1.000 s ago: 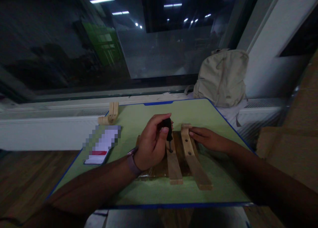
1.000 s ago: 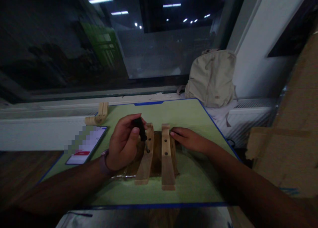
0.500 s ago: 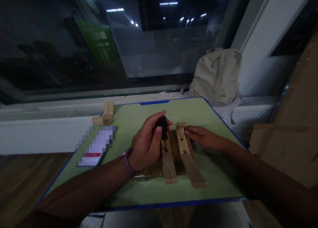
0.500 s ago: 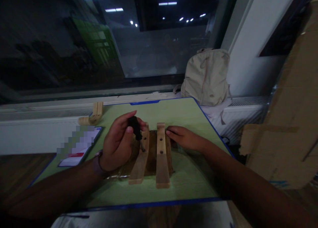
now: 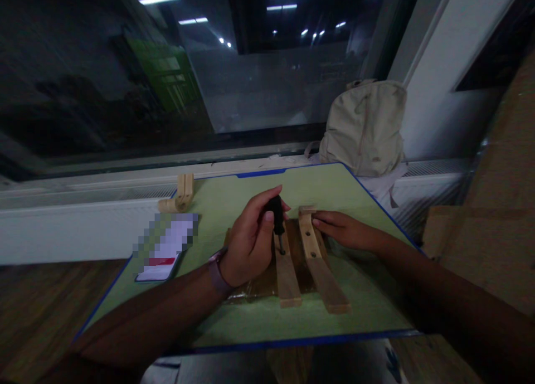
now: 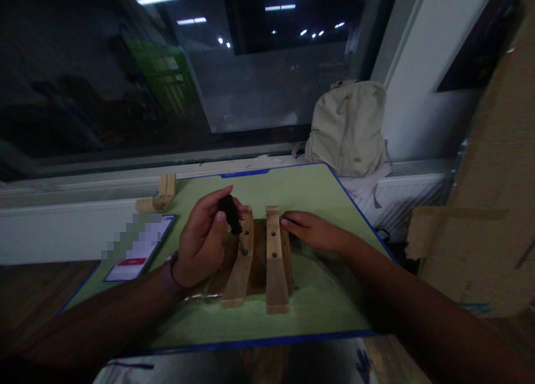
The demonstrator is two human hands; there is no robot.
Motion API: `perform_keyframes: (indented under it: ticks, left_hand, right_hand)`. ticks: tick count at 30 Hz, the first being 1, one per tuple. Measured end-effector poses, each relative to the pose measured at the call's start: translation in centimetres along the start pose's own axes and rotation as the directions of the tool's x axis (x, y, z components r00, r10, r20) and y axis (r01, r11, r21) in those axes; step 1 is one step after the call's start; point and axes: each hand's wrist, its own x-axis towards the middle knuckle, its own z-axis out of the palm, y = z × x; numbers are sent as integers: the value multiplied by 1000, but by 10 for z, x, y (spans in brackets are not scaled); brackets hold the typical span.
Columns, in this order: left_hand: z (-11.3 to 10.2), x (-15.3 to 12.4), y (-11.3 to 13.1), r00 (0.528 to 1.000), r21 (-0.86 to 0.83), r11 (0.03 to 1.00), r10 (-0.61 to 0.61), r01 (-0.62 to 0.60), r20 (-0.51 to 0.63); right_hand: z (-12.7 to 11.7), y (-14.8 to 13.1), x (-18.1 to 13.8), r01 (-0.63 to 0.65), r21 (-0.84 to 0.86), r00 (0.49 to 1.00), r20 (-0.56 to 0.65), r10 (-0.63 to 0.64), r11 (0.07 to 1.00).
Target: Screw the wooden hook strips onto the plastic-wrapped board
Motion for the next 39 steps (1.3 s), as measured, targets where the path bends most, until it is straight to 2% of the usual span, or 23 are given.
perform_keyframes:
  ticks: [2, 5, 8, 11, 14, 19, 22, 25, 28, 30, 34, 36, 39]
  left_hand:
    - [0, 3, 0, 998, 0, 998, 57, -57, 10]
    - [-2, 6, 1, 991, 101, 986, 134, -135, 13]
    - [-2, 3, 0, 999, 128, 990, 54, -54, 4]
    - [1, 0, 0, 999, 30, 999, -32, 32, 7]
    - [1, 1, -1, 1000, -29, 999, -19, 19, 22]
    - [-3, 7, -2, 995, 131, 987, 95, -91, -22]
    - [-2, 5, -1, 999, 138, 990, 35, -31, -26]
    - [1, 0, 2, 999, 41, 998, -38, 39, -25]
    - [2, -1, 1, 998, -45, 997, -55, 55, 7]
    - [0, 1, 0, 1000, -46, 999, -18, 19, 23]
    - [-3, 5, -2, 989, 51, 987, 150, -150, 12]
    - [-3, 4, -1, 993, 82, 990, 114, -115, 12]
    - [0, 0, 2, 1000, 52, 998, -18, 17, 10]
  right_hand:
    - [0, 2, 0, 7, 11, 1000, -10, -7, 1000]
    - [0, 2, 0, 28, 26, 999, -27, -27, 999]
    - [0, 1, -1, 26, 9, 999, -28, -26, 1000]
    - [0, -1, -1, 10, -27, 1000, -6, -10, 1000]
    - [0, -2, -1, 10, -36, 1000, -20, -11, 999]
    - [1, -1, -1, -5, -34, 1000, -31, 4, 999]
    - [1, -2, -1, -2, -42, 1000, -17, 1, 999]
    - [1, -2, -1, 18, -51, 1000, -14, -18, 999]
    - [1, 1, 0, 37, -41, 999, -20, -38, 998]
    - [1, 4, 1, 40, -32, 999, -24, -41, 999]
    - [1, 9, 1, 30, -7, 1000, -2, -30, 1000]
    - [1, 9, 1, 36, -7, 999, 1, -36, 999]
    - [1, 8, 0, 38, -29, 999, -10, -38, 999]
